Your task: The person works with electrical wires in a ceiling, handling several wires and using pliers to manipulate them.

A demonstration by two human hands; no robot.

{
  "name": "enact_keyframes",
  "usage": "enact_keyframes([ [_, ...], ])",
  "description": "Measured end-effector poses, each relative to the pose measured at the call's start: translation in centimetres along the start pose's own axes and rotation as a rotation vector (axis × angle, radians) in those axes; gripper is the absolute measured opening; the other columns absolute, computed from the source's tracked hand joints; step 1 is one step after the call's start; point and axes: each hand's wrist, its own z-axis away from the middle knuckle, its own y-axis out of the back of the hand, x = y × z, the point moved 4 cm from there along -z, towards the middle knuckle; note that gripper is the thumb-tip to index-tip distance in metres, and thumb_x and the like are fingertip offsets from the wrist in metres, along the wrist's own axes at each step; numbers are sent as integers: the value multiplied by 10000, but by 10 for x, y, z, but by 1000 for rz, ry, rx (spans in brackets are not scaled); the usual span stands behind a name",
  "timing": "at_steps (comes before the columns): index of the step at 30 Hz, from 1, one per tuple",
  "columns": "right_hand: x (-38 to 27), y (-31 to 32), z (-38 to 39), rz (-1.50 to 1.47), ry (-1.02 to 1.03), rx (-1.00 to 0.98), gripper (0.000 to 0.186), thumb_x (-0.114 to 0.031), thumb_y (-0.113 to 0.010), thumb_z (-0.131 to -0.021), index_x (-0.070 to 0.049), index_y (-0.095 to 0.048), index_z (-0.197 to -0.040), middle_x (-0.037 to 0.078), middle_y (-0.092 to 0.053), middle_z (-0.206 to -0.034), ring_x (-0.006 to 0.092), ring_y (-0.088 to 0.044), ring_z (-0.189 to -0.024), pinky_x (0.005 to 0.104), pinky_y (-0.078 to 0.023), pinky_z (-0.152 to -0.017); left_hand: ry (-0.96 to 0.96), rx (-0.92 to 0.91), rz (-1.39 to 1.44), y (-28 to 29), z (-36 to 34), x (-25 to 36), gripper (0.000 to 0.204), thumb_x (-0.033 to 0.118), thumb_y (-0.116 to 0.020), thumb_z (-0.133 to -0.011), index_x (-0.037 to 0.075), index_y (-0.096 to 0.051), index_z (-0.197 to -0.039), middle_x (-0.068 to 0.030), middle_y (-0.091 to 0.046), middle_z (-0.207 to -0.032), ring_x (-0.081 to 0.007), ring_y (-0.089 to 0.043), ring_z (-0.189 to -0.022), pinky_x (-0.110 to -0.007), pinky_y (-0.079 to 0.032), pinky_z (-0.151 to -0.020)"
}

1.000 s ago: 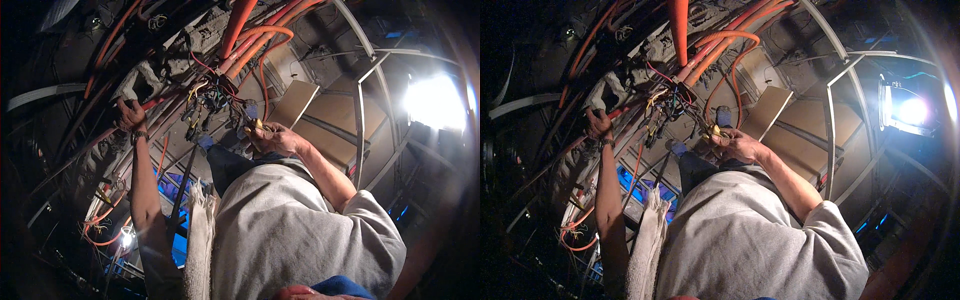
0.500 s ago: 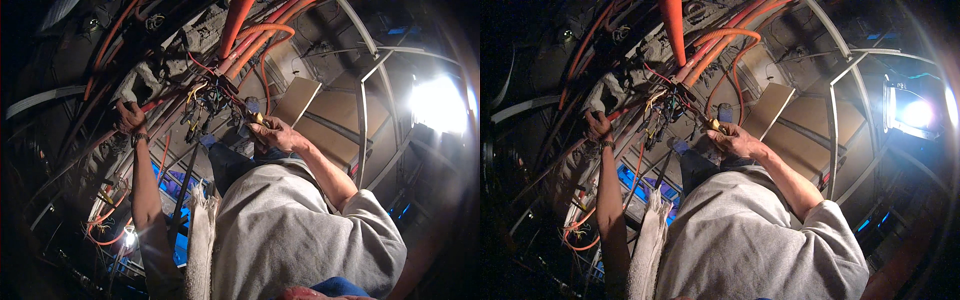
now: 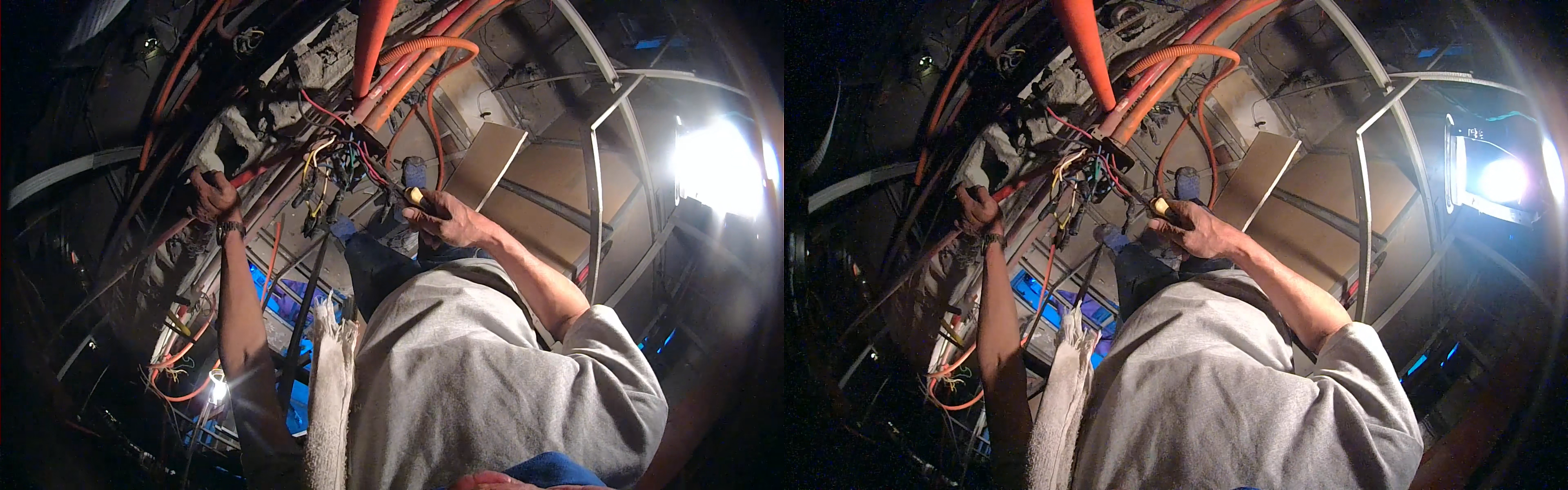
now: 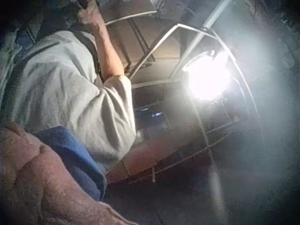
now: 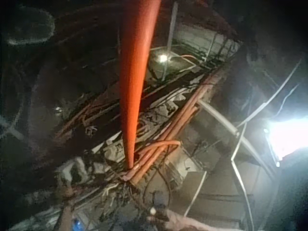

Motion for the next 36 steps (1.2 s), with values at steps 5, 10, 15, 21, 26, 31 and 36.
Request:
enact_keyframes([
  [5, 19, 16, 12, -51, -68, 68, 364, -426, -584, -1010, -66, -534, -992, -54, -425, -727, 67, -382, -687, 261, -324, -593, 89, -341, -206, 15, -3, 86, 739, 598, -422, -964, 72, -424, -1483, -156, -491, -1483, -358, -472, -1354, -518, -348, -1097],
  [10, 13, 20, 19, -127, -145, 35, 364, -422, -586, -1009, -62, -532, -989, -54, -450, -732, 66, -383, -683, 263, -328, -590, 98, -252, -110, 9, -3, 56, 723, 556, -443, -960, 43, -427, -1468, -180, -491, -1473, -379, -483, -1333, -469, -344, -1104],
  [15, 22, 19, 13, -90, -125, 41, 357, -429, -592, -1004, -80, -529, -976, -55, -470, -736, 75, -395, -651, 270, -344, -583, 53, -237, -110, 12, -3, 64, 679, 516, -423, -976, 43, -423, -1462, -182, -505, -1454, -368, -483, -1332, -492, -341, -1099],
  [21, 15, 12, 9, -79, -148, -93, 392, -452, -592, -998, -66, -524, -982, -36, -483, -761, 102, -409, -688, 295, -362, -608, 55, -84, -146, 5, -3, 36, 622, 502, -452, -910, 143, -452, -1418, -137, -603, -1349, -415, -591, -1163, -648, -309, -1015],
  [26, 30, 17, 7, -60, -18, 22, 386, -424, -591, -1005, -68, -493, -895, -4, -514, -678, 110, -516, -561, 283, -426, -528, 3, -150, -117, -8, -5, 59, 620, 511, -446, -917, 138, -461, -1413, -143, -573, -1384, -410, -585, -1172, -627, -331, -1007],
  [31, 22, 16, 10, -73, -92, -17, 393, -420, -594, -1005, -65, -505, -862, -4, -528, -679, 106, -519, -566, 284, -421, -523, -71, 32, -33, -7, -3, 29, 605, 493, -461, -918, 148, -464, -1415, -138, -585, -1370, -421, -586, -1168, -625, -333, -1021],
  [36, 23, 24, 16, -121, -138, -6, 382, -425, -621, -988, -50, -549, -968, -58, -439, -684, 74, -364, -644, 279, -313, -569, 56, -210, -47, -1, -6, 67, 599, 482, -460, -923, 148, -463, -1421, -134, -554, -1407, -416, -570, -1205, -632, -306, -1064],
])
